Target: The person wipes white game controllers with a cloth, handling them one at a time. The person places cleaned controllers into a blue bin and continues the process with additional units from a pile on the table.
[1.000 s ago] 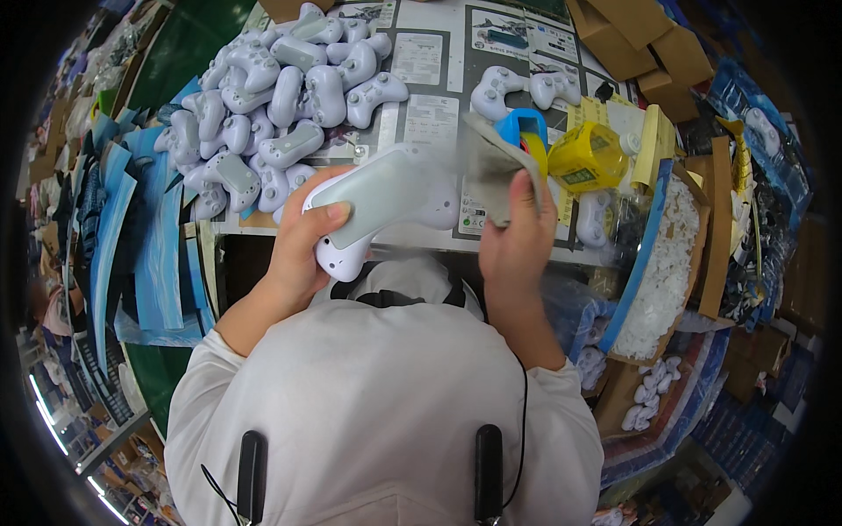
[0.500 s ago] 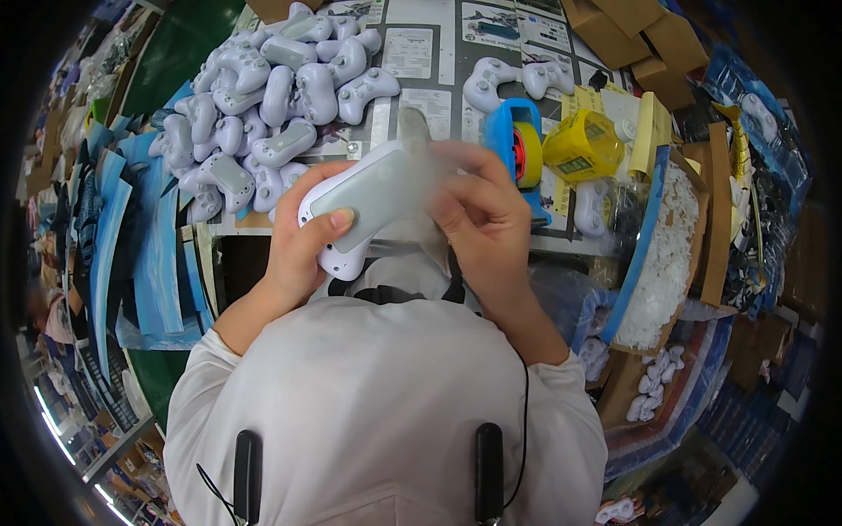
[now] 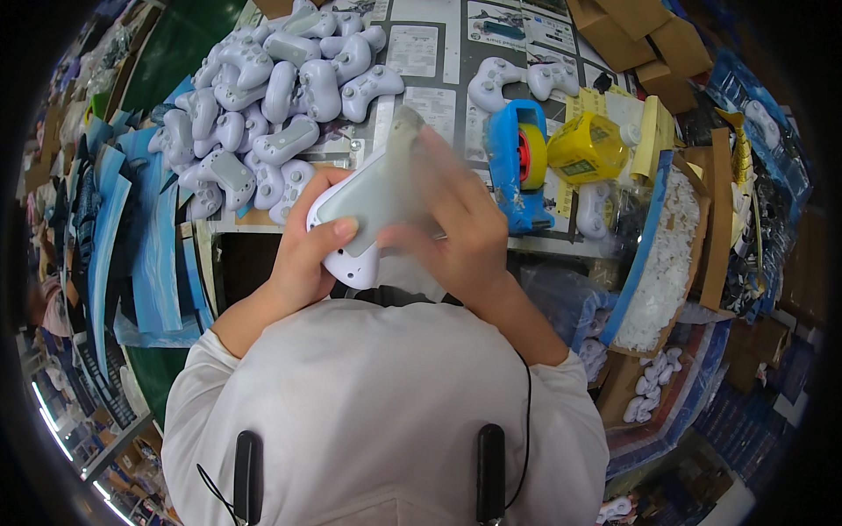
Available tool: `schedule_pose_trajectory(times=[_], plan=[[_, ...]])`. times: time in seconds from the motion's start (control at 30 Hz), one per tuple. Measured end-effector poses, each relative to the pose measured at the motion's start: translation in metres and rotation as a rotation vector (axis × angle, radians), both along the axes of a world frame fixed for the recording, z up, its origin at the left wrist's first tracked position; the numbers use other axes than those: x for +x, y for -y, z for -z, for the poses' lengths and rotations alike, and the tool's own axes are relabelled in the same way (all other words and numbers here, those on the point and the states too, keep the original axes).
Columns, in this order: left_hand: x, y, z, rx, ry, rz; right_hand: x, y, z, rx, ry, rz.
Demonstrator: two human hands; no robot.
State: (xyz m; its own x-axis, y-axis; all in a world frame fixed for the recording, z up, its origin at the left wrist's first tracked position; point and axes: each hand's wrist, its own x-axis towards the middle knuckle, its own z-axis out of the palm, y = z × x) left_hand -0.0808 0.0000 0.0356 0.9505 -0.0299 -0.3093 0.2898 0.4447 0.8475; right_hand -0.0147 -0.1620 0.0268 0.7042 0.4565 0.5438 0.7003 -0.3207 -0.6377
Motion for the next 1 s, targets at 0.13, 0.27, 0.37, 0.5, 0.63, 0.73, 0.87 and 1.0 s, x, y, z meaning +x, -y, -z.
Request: schedule_pose_trajectory(times=[0.13, 0.27, 0.37, 0.5, 0.63, 0.73, 0.87, 1.0], plan=[[0.005, -0.001, 0.008, -0.482, -0.109, 0.188, 0.003, 0.006, 0.008, 0.114, -0.014, -0.111], [0.008, 0.003, 0.013, -0.472, -0.189, 0.228, -0.003, 0.004, 0.010, 0.118, -0.066, -0.083], [0.001, 0.014, 0.003, -0.294, -0.101, 0.137, -0.005, 0.006, 0.018, 0.091, 0.000, -0.041], [0.002, 0.017, 0.010, -0.342, -0.100, 0.151, -0.005, 0.004, 0.028, 0.220, 0.094, -0.009], [0.009, 0.016, 0.014, -0.381, -0.126, 0.130, -0.007, 0.002, 0.034, 0.392, -0.302, 0.135], [0.013, -0.003, 0.029, -0.387, -0.140, 0.121, 0.009, 0.010, 0.026, 0.633, -0.893, 0.197], [0.017, -0.026, 0.045, -0.476, 0.048, 0.231, 0.026, 0.028, 0.033, 0.711, -1.293, 0.004], [0.032, -0.024, 0.056, -0.661, 0.096, 0.377, 0.024, 0.022, 0.025, 0.569, -1.385, -0.158]])
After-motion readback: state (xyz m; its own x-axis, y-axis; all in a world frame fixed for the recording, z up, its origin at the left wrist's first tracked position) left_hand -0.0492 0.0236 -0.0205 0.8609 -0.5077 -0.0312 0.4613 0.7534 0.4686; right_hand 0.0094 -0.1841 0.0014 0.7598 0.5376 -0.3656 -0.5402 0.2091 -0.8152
